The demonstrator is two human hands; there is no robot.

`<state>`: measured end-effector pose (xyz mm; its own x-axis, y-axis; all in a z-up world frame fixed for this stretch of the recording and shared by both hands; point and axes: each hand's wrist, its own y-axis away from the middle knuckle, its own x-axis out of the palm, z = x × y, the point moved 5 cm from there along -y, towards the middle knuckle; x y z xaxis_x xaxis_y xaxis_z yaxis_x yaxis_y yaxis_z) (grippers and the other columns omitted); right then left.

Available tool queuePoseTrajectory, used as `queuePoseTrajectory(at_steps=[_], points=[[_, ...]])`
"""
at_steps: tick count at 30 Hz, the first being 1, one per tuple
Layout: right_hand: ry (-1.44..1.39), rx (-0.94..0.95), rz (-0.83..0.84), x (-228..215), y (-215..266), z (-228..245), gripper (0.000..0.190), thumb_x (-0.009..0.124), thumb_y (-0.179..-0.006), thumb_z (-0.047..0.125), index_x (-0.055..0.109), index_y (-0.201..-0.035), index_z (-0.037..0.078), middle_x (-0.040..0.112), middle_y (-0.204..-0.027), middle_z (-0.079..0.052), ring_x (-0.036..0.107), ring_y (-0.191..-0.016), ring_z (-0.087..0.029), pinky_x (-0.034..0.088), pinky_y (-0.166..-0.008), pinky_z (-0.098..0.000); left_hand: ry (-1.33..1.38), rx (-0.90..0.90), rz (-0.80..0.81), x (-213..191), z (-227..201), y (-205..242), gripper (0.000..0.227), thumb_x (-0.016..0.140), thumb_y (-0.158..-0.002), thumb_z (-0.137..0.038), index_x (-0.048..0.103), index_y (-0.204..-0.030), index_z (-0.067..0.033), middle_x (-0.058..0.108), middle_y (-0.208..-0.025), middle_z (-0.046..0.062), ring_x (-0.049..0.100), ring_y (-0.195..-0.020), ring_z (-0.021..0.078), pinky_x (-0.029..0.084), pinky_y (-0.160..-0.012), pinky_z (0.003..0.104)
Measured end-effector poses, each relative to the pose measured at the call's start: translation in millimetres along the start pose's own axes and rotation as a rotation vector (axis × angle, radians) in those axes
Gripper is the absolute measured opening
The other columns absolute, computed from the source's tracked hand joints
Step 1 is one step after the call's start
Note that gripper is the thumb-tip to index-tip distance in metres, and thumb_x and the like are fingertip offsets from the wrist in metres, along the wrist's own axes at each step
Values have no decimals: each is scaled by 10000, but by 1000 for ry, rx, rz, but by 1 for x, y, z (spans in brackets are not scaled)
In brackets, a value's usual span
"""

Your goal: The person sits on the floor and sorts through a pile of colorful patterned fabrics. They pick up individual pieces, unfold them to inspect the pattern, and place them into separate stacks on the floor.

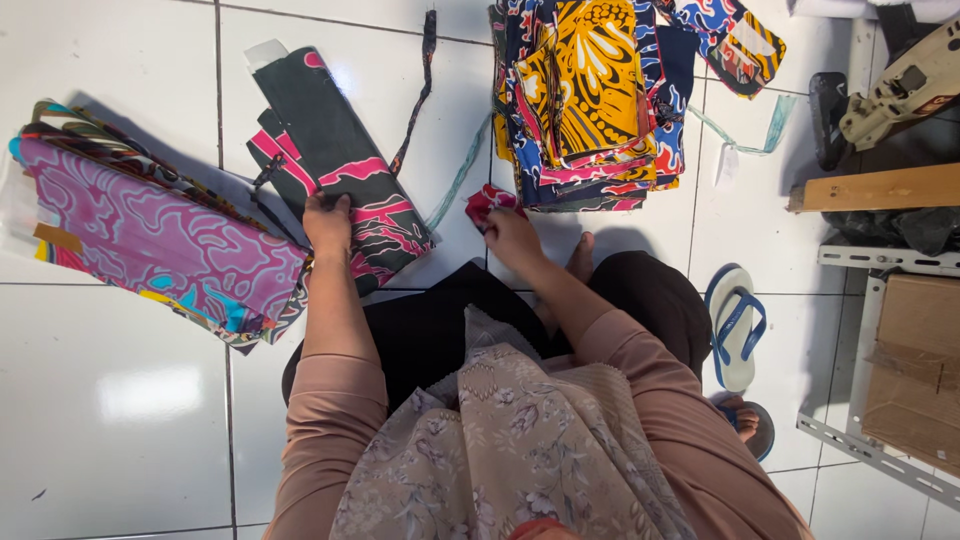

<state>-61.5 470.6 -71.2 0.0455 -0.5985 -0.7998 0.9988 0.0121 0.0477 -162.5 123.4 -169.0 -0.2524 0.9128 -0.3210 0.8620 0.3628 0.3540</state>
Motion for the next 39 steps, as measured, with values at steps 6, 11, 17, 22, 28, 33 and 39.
queuePoseTrajectory(at_steps=[6, 11, 17, 22, 28, 33, 39], points=[[-839, 725, 305, 12, -9, -92, 191, 650, -903, 116, 730, -1058, 40, 734, -874, -27, 671, -745, -133, 509, -641, -307, 164, -79, -1, 6, 1, 2, 407, 759, -882, -122, 601, -1208, 64, 707, -974, 76, 673, -834, 136, 548, -745, 262], [-781, 585, 325, 18, -13, -98, 176, 645, -967, 139, 734, -1058, 18, 744, -939, -18, 674, -816, -96, 521, -726, -257, 52, -41, -14, 0, -3, 5, 394, 776, -899, -137, 624, -1199, 68, 705, -970, 96, 655, -840, 151, 529, -772, 276], [-503, 493, 313, 8, -14, -57, 341, 684, -963, 364, 707, -1048, 35, 744, -966, -79, 701, -880, -166, 541, -802, -290, 70, -47, -4, 1, -11, 7, 378, 770, -889, -156, 645, -1171, 64, 731, -980, 100, 688, -857, 157, 542, -791, 284], [104, 112, 216, -8, -3, 17, 539, 822, -768, 535, 684, -1004, 70, 638, -1103, -151, 658, -993, -305, 527, -820, -423, -22, -34, -34, -2, -12, 7, 417, 786, -881, -176, 647, -1183, 74, 727, -984, 124, 684, -864, 186, 535, -795, 304], [215, 61, 214, -13, -1, 34, 482, 824, -764, 465, 650, -1004, 84, 591, -1117, -140, 632, -1036, -319, 539, -821, -473, -27, -18, -36, 1, -3, 1, 432, 788, -878, -174, 644, -1198, 78, 725, -987, 115, 684, -869, 176, 532, -800, 295], [237, 45, 185, -9, 0, 29, 408, 821, -776, 408, 643, -993, 112, 592, -1113, -115, 611, -1108, -312, 520, -849, -487, 52, -25, -34, 3, 8, -4, 442, 789, -875, -151, 628, -1211, 87, 721, -1002, 107, 678, -874, 163, 531, -799, 287], [217, 57, 204, -6, 3, 26, 387, 812, -804, 390, 634, -1006, 111, 585, -1128, -115, 601, -1130, -319, 504, -880, -504, 2, -10, -26, 3, 10, -6, 459, 786, -875, -152, 620, -1228, 91, 725, -1006, 129, 685, -856, 185, 537, -786, 303]])
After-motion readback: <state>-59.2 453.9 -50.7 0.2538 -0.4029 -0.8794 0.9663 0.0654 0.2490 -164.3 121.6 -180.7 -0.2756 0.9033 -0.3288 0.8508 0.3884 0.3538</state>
